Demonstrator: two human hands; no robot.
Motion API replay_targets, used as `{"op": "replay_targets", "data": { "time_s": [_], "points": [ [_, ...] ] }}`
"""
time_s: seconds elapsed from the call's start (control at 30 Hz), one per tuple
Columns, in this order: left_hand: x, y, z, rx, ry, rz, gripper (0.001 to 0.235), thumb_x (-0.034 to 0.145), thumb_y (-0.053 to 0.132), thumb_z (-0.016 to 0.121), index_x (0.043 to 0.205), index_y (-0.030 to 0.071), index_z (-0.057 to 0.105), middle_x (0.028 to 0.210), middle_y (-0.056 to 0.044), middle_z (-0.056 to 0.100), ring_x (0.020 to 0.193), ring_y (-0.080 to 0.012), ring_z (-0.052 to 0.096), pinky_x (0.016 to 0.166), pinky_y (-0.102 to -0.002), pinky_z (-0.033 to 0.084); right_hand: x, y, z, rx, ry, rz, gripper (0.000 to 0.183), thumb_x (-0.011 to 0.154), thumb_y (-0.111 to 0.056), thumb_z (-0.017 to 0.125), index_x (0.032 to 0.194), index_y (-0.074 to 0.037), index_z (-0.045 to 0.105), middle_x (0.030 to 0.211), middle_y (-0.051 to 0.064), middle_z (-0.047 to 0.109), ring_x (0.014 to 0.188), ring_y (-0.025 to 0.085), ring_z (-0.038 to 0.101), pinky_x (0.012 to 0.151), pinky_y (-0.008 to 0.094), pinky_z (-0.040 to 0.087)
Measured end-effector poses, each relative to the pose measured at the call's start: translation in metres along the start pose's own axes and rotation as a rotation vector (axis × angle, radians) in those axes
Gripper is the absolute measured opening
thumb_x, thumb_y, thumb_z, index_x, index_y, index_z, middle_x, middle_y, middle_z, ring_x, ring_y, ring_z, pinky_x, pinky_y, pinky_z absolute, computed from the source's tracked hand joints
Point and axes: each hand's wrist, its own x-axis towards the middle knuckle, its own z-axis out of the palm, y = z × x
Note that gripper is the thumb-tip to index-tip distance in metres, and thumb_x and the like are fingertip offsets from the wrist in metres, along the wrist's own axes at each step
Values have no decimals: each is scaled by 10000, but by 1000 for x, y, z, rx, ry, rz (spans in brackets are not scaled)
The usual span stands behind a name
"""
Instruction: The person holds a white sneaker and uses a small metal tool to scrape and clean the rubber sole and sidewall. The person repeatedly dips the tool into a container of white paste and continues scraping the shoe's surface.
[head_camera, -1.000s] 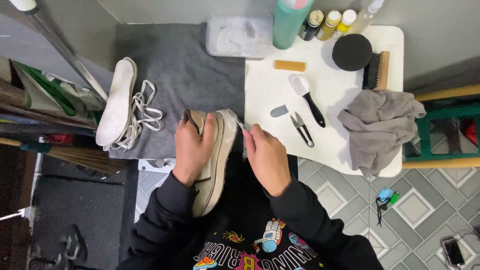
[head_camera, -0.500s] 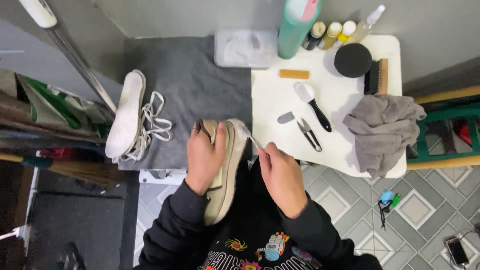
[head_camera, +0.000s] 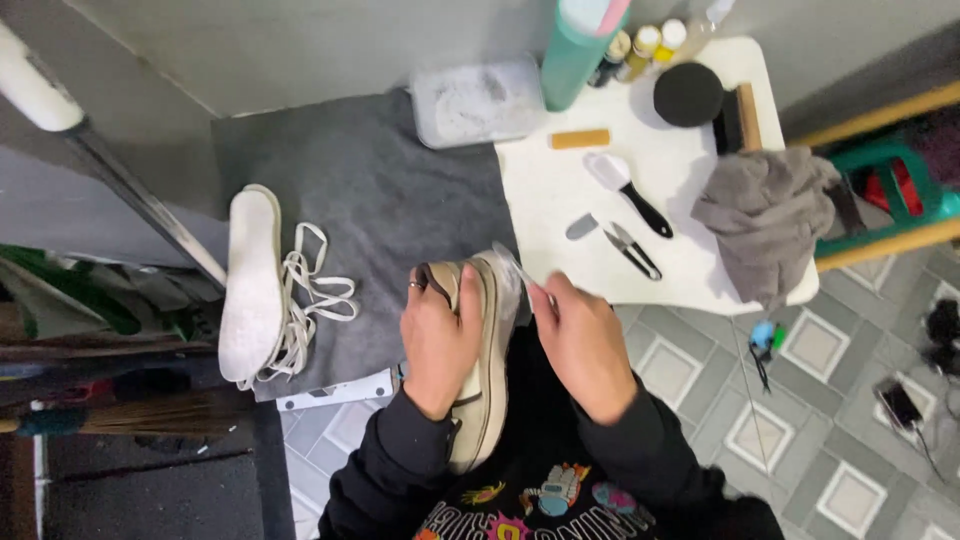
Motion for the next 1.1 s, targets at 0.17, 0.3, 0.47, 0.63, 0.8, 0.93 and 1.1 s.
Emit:
{"op": "replay_targets", "data": {
  "time_s": [0.17,0.3,0.47,0.63,0.8,0.93,1.1],
  "points": [
    [3,-11,0,-36,-25,4,449,1060,319,530,757,-1,620,902,-258,611,786,-503,638,574,-486,544,-23,-8,-12,-46,-9,72,326,1021,-311,611,758,-118,599,512,97,603,504,289,671,500,372,556],
    [-4,-21,8,-9,-29,10,466,1061,357,518,765,12,624,978,-272,628,737,-473,649,564,-482,544,-22,-9,-8,-65,20,38,261,1003,-261,629,803,-95,605,550,156,605,569,367,683,505,453,547],
    [-4,-17,7,-8,15,20,461,1056,342,533,788,-21,629,984,-312,620,744,-533,631,530,-521,527,-13,-7,-8,-35,9,-10,282,1019,-246,612,791,-81,590,547,139,606,548,338,676,514,418,548],
    [-10,-20,13,-26,42,-10,461,1053,349,531,790,-15,633,978,-287,617,732,-537,634,515,-501,533,-23,5,-15,-38,-51,21,315,1018,-318,619,781,-113,589,518,101,589,495,259,665,493,345,551],
    [-10,-8,12,-12,66,-13,440,1046,324,547,787,-21,634,995,-314,612,732,-538,632,528,-507,533,3,7,-5,-4,-3,-111,297,1045,-230,584,803,-59,563,540,159,592,530,346,669,518,441,540],
    [-11,-11,17,34,69,-44,473,1038,358,549,807,-40,655,1020,-321,627,754,-544,647,547,-536,530,-22,17,-25,-29,-52,-64,295,1027,-264,614,796,-82,599,544,146,616,562,328,703,514,398,560],
    [-14,0,17,77,94,-13,416,1036,322,564,845,-30,676,983,-289,620,776,-557,632,572,-550,528,-6,21,-10,19,-19,-139,259,1022,-261,610,835,-82,603,593,175,633,607,371,701,512,456,550]
  ]
}}
